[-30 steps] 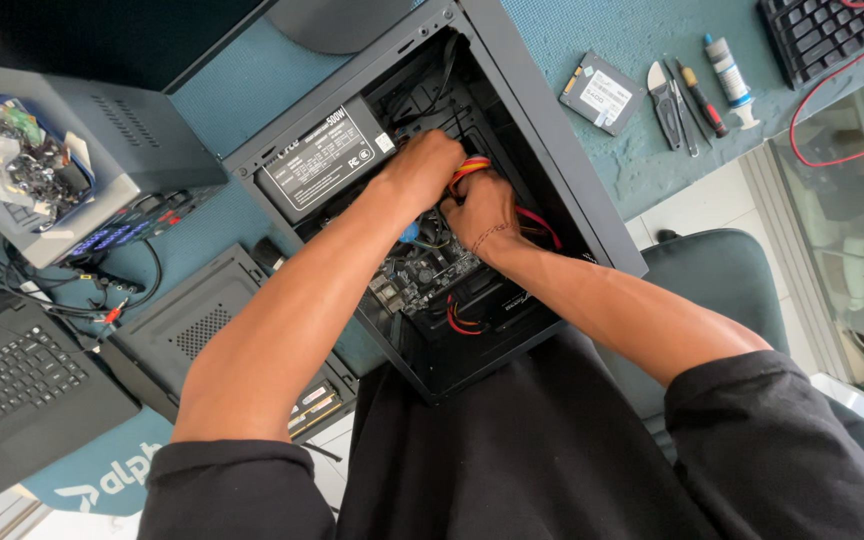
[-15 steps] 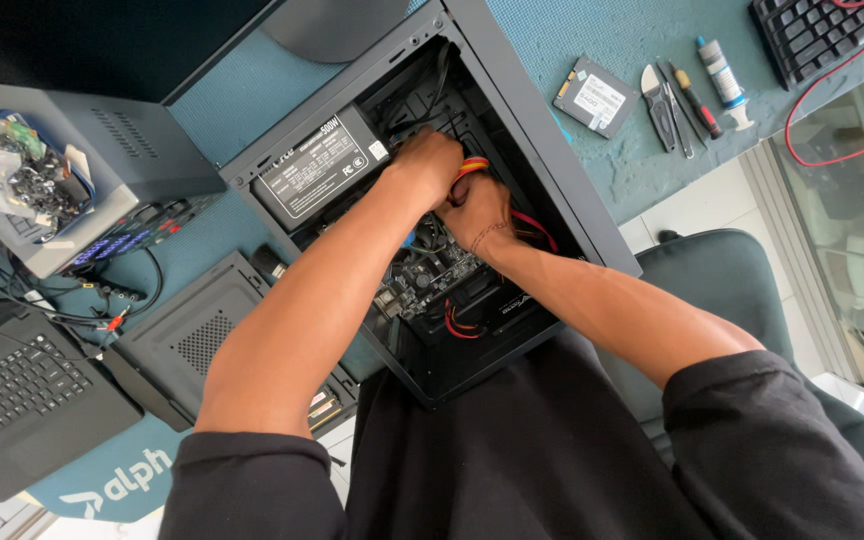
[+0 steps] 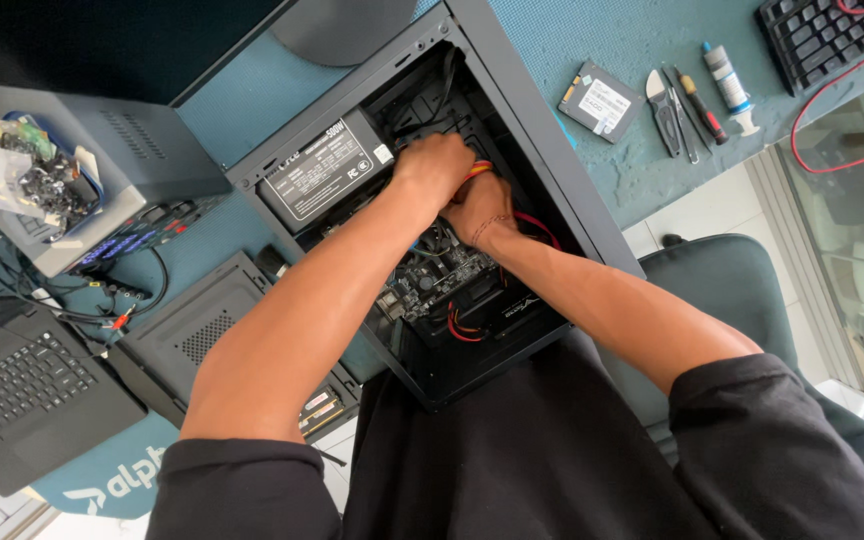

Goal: The person connects various power cables to the motherboard and graphics card inside an open computer case. They route the wires through the case and secure them to the components by hand.

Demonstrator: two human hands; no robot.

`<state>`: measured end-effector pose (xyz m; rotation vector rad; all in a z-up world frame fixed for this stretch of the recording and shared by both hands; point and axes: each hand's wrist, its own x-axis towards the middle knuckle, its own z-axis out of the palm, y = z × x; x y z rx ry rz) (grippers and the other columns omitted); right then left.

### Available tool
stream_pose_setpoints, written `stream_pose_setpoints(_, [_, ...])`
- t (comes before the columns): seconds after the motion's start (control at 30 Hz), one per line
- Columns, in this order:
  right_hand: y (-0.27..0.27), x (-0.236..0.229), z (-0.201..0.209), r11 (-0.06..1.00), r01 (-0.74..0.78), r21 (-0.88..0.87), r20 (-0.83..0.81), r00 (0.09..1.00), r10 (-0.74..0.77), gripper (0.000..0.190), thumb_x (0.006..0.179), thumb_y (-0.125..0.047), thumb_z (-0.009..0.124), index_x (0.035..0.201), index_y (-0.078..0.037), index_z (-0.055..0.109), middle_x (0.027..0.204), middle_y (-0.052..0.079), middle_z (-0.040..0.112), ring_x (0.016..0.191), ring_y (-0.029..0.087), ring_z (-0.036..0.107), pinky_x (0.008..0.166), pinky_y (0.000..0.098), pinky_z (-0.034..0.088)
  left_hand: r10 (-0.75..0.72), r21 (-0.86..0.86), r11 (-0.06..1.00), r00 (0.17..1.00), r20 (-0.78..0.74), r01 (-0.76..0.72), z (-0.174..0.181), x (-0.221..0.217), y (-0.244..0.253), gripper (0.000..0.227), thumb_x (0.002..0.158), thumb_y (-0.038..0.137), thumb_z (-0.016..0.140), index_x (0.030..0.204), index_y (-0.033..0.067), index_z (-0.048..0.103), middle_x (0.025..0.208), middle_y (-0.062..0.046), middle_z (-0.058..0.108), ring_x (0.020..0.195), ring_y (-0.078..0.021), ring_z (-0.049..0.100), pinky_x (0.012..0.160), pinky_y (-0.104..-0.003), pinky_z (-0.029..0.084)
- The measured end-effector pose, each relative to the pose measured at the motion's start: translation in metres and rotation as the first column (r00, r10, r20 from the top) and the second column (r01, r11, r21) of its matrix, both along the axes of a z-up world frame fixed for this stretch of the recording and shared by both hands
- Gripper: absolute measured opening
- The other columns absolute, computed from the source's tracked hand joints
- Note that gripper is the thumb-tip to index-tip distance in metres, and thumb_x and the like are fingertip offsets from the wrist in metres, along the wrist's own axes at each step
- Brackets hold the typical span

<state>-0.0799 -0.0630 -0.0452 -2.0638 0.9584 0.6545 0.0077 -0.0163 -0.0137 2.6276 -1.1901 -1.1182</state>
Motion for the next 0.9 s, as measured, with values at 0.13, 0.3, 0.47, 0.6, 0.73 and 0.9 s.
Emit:
stream_pose_setpoints(0.13, [-0.003,0.004,0.002,0.998,-0.065,-0.01,-0.037,0.997,0.065,0.042,0.075,-0.035,0.069,0.102,-0.003,0.07,0.101,0.017,0.069,0.103,0.031,0.065,0.082,0.0396,0.056,0.06,-0.058,0.997,0.997,0.054,-0.057,-0.013,-0.001,0.001,0.023,0.086,-0.006,0.046,0.088,-0.008,0.068,0.088,-0.023,0.067,0.088,-0.0394,0.067,0.073,-0.053,0.057])
stream_pose_setpoints(0.3, [-0.008,0.006,0.007,0.998,-0.044,0.039,0.02,0.999,0.043,0.057,0.069,-0.04,0.075,0.11,-0.001,0.066,0.11,0.017,0.067,0.11,0.032,0.062,0.087,0.0412,0.054,0.016,-0.087,0.996,0.999,0.033,-0.013,-0.043,0.0,0.003,0.029,0.087,0.002,0.039,0.091,-0.0051,0.067,0.088,-0.021,0.067,0.087,-0.0447,0.066,0.068,-0.057,0.055])
stream_pose_setpoints(0.47, [-0.008,0.006,0.015,0.999,-0.039,0.033,0.012,0.999,0.039,0.057,0.071,-0.04,0.074,0.111,0.001,0.065,0.112,0.018,0.067,0.111,0.033,0.061,0.088,0.0408,0.054,-0.089,-0.075,0.993,0.994,0.059,0.093,-0.047,0.002,0.003,0.032,0.086,0.002,0.039,0.092,-0.0013,0.07,0.09,-0.018,0.068,0.089,-0.0428,0.066,0.069,-0.057,0.055])
stream_pose_setpoints(0.6, [-0.008,0.008,0.021,0.998,0.003,0.064,0.024,1.0,-0.004,0.052,0.07,-0.031,0.077,0.108,0.002,0.065,0.107,0.019,0.068,0.108,0.033,0.062,0.083,0.0404,0.055,-0.229,-0.04,0.971,0.964,0.133,0.236,-0.042,0.001,0.005,0.031,0.088,0.001,0.041,0.092,0.0013,0.072,0.09,-0.018,0.069,0.089,-0.0411,0.067,0.071,-0.053,0.056])
stream_pose_setpoints(0.73, [-0.01,0.008,0.013,0.998,-0.028,0.051,0.025,0.999,0.027,0.05,0.07,-0.032,0.076,0.107,0.001,0.066,0.106,0.018,0.068,0.106,0.034,0.063,0.082,0.0411,0.056,-0.013,-0.05,0.999,0.999,0.034,0.015,-0.063,0.0,0.001,0.033,0.093,0.017,0.042,0.097,0.0,0.07,0.094,-0.021,0.068,0.092,-0.0437,0.065,0.074,-0.057,0.055])
stream_pose_setpoints(0.9, [-0.011,0.005,0.013,0.999,-0.021,0.041,0.021,1.0,0.021,0.052,0.07,-0.032,0.077,0.107,0.002,0.065,0.107,0.019,0.068,0.107,0.033,0.063,0.083,0.041,0.056,0.163,0.015,0.987,0.984,-0.07,-0.163,-0.041,0.0,0.002,0.041,0.093,0.021,0.032,0.109,0.0033,0.067,0.109,-0.018,0.066,0.105,-0.0416,0.062,0.087,-0.055,0.051])
